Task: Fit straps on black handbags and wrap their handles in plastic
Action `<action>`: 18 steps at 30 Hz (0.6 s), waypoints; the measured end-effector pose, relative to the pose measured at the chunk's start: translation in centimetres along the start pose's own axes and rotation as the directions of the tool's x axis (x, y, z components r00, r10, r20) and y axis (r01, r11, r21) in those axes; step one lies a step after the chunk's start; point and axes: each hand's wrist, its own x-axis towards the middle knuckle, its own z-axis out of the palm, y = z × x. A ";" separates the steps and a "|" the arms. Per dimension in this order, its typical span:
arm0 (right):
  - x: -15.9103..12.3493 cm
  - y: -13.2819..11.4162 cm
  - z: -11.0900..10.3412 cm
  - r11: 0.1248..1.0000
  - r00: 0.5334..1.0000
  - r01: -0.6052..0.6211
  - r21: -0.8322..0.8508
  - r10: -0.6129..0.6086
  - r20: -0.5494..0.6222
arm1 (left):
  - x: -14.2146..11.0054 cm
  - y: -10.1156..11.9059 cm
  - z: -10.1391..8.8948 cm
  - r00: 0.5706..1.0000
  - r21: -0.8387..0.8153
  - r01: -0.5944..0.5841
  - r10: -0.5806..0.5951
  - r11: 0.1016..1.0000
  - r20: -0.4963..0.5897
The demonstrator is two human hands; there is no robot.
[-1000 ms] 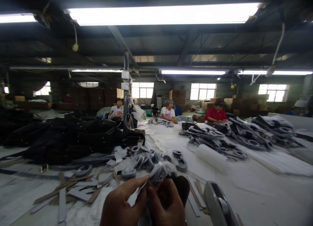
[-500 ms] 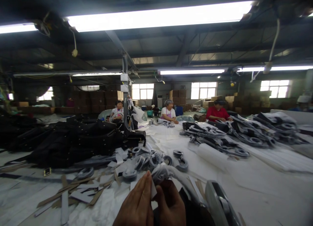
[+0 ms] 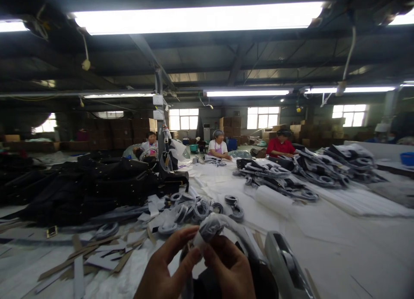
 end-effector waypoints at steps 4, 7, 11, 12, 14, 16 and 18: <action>0.2 0.1 -0.2 1.000 0.996 0.008 -0.001 -0.008 0.090 | 1.0 0.7 0.3 0.987 -0.196 0.160 -0.151 0.967 0.063; 0.0 -0.1 -1.2 0.981 0.994 0.089 -0.175 -0.076 0.076 | 0.8 0.9 0.9 0.977 -0.175 0.212 -0.210 0.961 0.029; -0.5 -0.7 -7.8 0.724 0.944 0.172 -0.668 -0.314 -0.098 | 0.5 0.8 0.8 0.964 -0.097 0.263 -0.264 0.960 -0.003; -0.8 -0.8 -10.4 0.640 0.918 0.116 -0.760 -0.360 -0.164 | 0.4 0.6 0.7 0.964 -0.074 0.265 -0.266 0.961 -0.003; -1.6 -0.7 -16.0 0.512 0.840 -0.051 -0.857 -0.443 -0.315 | 0.5 0.2 0.5 0.966 -0.038 0.258 -0.258 0.965 0.004; -2.3 -0.3 -21.0 0.487 0.778 -0.293 -0.823 -0.378 -0.501 | 0.5 -0.2 0.6 0.970 -0.027 0.243 -0.243 0.970 0.010; -2.9 0.1 -24.4 0.496 0.754 -0.394 -0.773 -0.306 -0.581 | 0.5 -0.4 0.8 0.970 -0.035 0.242 -0.241 0.970 0.007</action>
